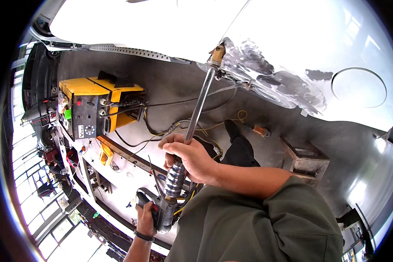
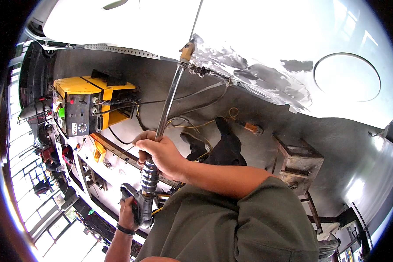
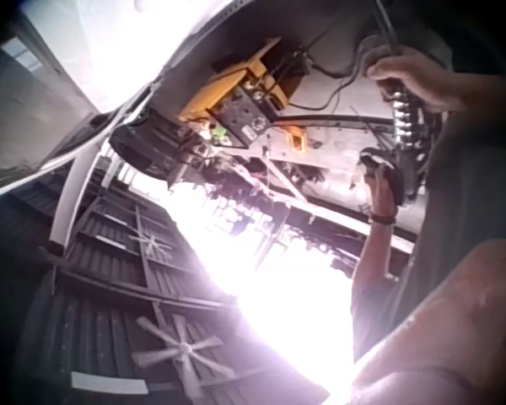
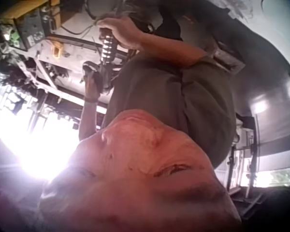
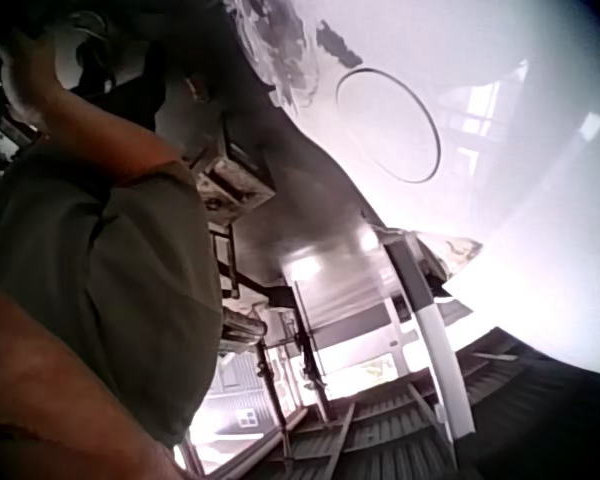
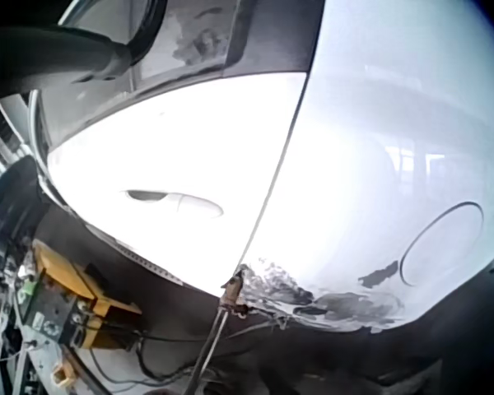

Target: The person uses a dent puller on a white car by welding the tool to the metal and sliding a weight along the shaft to pull the dented surface. They repeat this action across an area of the car's body panel where the paint has been removed.

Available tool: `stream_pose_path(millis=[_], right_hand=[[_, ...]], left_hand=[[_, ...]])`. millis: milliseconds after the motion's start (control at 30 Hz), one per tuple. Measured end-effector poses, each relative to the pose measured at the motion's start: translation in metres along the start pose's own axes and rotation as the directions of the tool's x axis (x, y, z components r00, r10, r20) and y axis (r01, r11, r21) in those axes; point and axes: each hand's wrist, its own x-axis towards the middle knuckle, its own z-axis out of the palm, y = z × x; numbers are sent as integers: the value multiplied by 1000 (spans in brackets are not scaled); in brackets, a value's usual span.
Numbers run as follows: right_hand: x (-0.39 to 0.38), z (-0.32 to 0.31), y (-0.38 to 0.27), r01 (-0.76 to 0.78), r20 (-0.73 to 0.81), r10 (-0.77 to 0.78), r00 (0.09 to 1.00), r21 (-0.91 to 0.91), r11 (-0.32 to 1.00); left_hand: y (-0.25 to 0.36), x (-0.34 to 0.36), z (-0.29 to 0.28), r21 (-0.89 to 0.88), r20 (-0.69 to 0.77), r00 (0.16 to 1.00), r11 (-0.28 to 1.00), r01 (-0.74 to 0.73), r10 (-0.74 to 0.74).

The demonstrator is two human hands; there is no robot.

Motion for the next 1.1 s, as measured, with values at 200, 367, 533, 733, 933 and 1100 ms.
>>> stream_pose_path(millis=[200, 367, 533, 733, 933, 1100], right_hand=[[-5, 3, -5, -2, 4, 2, 1000, 19, 1000], [-4, 3, -19, -4, 15, 4, 1000, -28, 1000], [-1, 3, -37, 63, -3, -63, 998, -47, 997], [14, -10, -83, 153, 44, -149, 988, -121, 981], [-1, 3, -35, 233, -7, -237, 971, -159, 959], [-9, 3, 2, 126, 10, -126, 992, 16, 992]], left_hand=[[-12, 8, -25, -17, 6, 992, 992, 128, -127], [-15, 4, -20, -26, 41, 993, 993, 111, -110], [-17, 10, -20, 270, -5, 997, 960, 79, -81], [2, -3, 7, -110, 197, 970, 980, 165, -141], [-17, 12, -22, -88, 138, 983, 987, 138, -125], [-16, 19, -21, -93, 143, 981, 985, 145, -131]])
